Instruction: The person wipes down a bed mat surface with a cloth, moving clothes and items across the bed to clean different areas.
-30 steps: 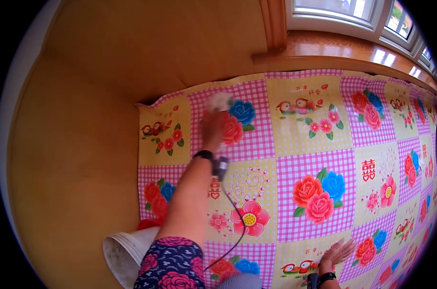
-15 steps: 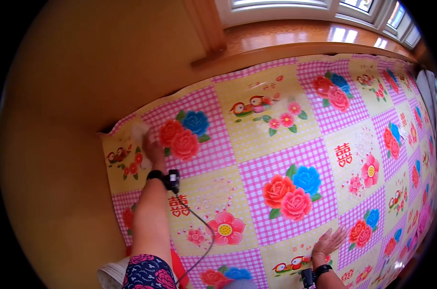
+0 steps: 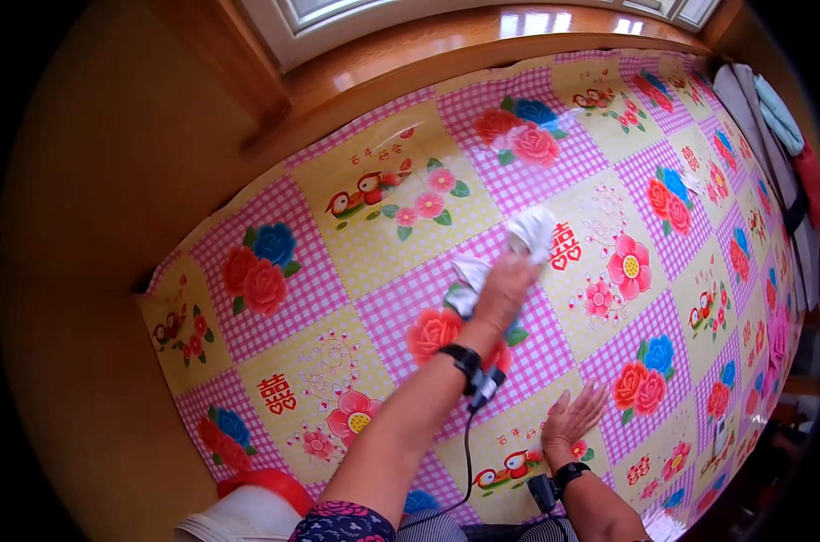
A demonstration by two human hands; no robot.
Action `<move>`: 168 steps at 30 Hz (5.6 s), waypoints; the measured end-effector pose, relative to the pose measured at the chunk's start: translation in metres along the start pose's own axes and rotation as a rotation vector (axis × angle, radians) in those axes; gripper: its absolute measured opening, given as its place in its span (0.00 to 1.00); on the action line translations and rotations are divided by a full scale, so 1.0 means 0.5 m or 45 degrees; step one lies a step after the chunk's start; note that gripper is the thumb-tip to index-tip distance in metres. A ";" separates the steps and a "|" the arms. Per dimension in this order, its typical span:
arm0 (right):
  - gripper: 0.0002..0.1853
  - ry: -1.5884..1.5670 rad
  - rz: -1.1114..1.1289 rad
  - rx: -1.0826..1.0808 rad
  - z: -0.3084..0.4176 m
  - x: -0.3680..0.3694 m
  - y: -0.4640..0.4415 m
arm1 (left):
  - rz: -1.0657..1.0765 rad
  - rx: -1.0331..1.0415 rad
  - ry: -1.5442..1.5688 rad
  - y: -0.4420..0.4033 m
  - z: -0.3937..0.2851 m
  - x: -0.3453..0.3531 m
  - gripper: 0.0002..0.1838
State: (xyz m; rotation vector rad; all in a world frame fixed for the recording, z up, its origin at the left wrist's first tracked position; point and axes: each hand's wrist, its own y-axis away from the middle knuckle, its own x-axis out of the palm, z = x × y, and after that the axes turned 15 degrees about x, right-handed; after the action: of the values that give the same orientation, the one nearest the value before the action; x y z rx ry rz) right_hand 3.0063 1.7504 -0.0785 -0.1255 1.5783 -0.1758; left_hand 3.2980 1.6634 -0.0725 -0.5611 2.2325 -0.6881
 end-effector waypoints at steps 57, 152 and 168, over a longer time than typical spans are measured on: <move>0.24 -0.401 0.026 -0.267 0.034 0.074 -0.442 | 0.231 -0.701 -1.632 0.046 0.227 -0.142 0.27; 0.26 -0.223 -0.221 0.134 -0.037 0.090 -0.471 | 0.175 -0.665 -1.517 0.056 0.263 -0.158 0.28; 0.21 -0.346 0.146 -0.406 -0.099 0.089 -0.475 | 0.824 -1.181 -0.743 0.407 -0.348 -0.188 0.57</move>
State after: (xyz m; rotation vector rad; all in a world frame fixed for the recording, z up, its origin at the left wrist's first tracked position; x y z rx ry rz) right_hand 2.9486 1.5103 -0.0766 -0.2944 1.3277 0.1789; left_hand 3.1919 1.9255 -0.0469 -0.3426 1.8758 0.7914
